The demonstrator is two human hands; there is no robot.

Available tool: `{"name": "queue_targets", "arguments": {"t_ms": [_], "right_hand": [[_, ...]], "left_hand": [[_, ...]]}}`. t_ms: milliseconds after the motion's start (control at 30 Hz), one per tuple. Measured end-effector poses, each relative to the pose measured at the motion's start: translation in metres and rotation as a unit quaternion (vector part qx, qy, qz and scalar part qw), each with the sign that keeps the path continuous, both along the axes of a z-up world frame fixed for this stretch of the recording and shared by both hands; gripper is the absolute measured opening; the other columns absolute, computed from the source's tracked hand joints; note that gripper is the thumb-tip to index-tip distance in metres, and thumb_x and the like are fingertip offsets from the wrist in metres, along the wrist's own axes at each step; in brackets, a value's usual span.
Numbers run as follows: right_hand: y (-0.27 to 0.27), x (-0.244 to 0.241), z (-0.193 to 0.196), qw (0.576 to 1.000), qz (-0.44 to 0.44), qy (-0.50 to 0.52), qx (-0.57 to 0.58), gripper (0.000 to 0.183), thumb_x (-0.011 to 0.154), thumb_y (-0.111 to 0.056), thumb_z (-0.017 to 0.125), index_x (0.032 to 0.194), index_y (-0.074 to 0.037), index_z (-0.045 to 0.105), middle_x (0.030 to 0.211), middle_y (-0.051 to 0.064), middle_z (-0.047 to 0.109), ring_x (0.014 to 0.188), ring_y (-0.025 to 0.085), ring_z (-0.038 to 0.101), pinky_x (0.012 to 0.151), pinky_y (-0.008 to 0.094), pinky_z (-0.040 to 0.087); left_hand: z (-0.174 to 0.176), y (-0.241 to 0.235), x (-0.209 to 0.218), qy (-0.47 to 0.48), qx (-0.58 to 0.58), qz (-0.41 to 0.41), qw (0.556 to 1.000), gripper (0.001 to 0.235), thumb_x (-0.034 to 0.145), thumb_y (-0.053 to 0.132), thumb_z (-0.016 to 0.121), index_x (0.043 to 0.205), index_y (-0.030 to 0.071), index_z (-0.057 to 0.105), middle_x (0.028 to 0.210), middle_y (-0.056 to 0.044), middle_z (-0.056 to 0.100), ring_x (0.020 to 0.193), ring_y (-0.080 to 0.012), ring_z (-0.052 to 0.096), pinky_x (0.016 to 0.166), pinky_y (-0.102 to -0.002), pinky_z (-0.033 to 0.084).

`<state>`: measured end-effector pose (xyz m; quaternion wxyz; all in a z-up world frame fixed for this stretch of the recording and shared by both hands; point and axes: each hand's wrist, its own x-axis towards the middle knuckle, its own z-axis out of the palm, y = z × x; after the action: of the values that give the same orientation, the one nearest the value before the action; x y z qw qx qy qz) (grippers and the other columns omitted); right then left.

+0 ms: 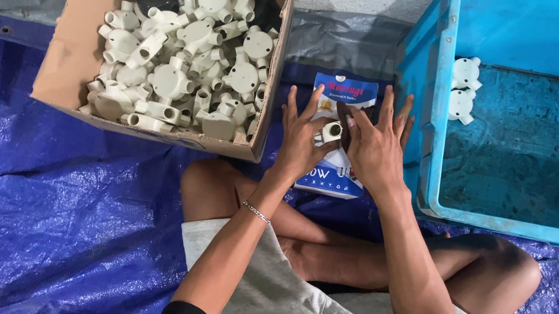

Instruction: The person sits on a blue tarp and cleans white plastic parts using a dark cloth. They pick each part from a cardboard box, wipe it thoroughly, and place it into a blue plastic bin. The process is repeated for multiple parts throughout the video.

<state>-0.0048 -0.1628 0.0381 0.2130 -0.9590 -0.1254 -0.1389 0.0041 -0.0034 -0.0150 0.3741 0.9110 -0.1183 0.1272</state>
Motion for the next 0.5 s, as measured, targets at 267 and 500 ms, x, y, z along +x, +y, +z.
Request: {"name": "queue_targets", "arguments": {"t_ms": [267,500], "right_hand": [[0.001,-0.016,-0.004,0.995,0.061,-0.035,0.066,0.028,0.101,-0.02,0.056,0.126,-0.018,0.068,0.155,0.029,0.029,0.139,0.063,0.013,0.106,0.073,0.021],[-0.004,-0.001,-0.005,0.987,0.061,-0.113,0.097,0.022,0.105,-0.02,0.055,0.122,-0.014,0.068,0.132,0.027,0.057,0.138,0.043,0.042,0.118,0.055,0.019]], "left_hand": [[0.018,0.003,0.0,-0.015,0.075,0.029,0.997,0.037,0.068,0.037,0.082,0.095,0.013,0.075,0.154,-0.014,0.036,0.144,-0.0557,0.012,0.109,-0.074,0.024],[0.004,0.002,0.003,0.004,-0.009,-0.014,1.0,0.037,0.07,0.029,0.082,0.101,0.009,0.076,0.157,-0.016,0.031,0.138,-0.0661,0.013,0.103,-0.081,0.024]]}}
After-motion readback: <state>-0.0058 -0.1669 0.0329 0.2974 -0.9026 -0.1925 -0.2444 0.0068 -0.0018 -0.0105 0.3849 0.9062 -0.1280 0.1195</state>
